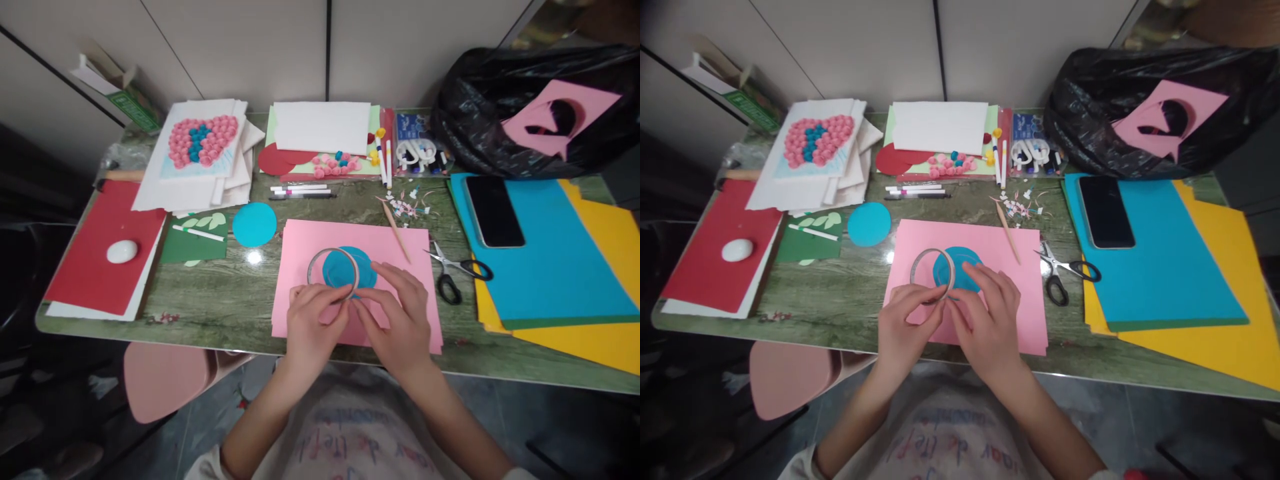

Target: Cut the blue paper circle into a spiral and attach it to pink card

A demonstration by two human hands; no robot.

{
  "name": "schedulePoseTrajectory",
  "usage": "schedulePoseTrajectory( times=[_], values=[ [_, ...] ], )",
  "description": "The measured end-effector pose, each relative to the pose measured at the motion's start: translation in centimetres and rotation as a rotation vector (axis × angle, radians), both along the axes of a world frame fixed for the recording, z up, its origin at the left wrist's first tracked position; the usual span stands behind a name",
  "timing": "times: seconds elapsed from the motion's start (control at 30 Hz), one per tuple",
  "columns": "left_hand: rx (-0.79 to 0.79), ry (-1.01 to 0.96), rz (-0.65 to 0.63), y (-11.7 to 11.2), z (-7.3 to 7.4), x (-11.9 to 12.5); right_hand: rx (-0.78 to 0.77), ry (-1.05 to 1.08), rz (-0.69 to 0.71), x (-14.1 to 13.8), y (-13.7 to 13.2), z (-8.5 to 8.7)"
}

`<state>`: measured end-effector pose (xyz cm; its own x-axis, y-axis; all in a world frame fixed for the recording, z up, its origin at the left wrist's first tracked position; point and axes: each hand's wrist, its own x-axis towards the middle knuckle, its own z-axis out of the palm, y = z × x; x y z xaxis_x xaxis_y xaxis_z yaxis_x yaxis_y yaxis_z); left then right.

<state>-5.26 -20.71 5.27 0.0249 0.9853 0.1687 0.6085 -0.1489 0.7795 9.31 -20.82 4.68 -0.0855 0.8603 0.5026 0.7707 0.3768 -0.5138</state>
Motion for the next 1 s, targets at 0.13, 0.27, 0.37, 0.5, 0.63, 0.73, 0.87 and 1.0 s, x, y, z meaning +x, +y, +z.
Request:
schedulePoseTrajectory(
  times=[0.13,0.27,0.37,0.5,0.63,0.73,0.87,1.0],
  values=[
    [0.000,0.006,0.007,0.0,0.0,0.0,-0.027,0.044,0.032,0.1,0.0,0.2],
    [-0.011,-0.002,0.013,0.1,0.2,-0.1,-0.005,0.093,0.029,0.2,-0.1,0.7],
    [-0.018,-0.003,0.008,0.1,0.1,0.0,0.022,0.011,0.014,0.2,-0.1,0.3],
    [0.009,-0.003,0.009,0.0,-0.2,0.1,0.090,-0.126,-0.011,0.0,0.1,-0.5],
    [0.094,0.067,0.022,-0.1,-0.4,0.0,0.156,-0.141,-0.053,-0.4,0.0,-0.7],
    [0.182,0.142,0.013,-0.2,-0.6,-0.1,0.149,-0.136,-0.055,-0.5,0.1,-0.5],
    [0.255,0.202,0.006,-0.3,-0.9,-0.1,0.099,-0.108,-0.042,-0.5,0.0,-0.5],
    [0.271,0.194,-0.009,-0.4,-1.0,-0.1,0.061,-0.084,-0.045,-0.6,0.0,-0.6]
  ],
)
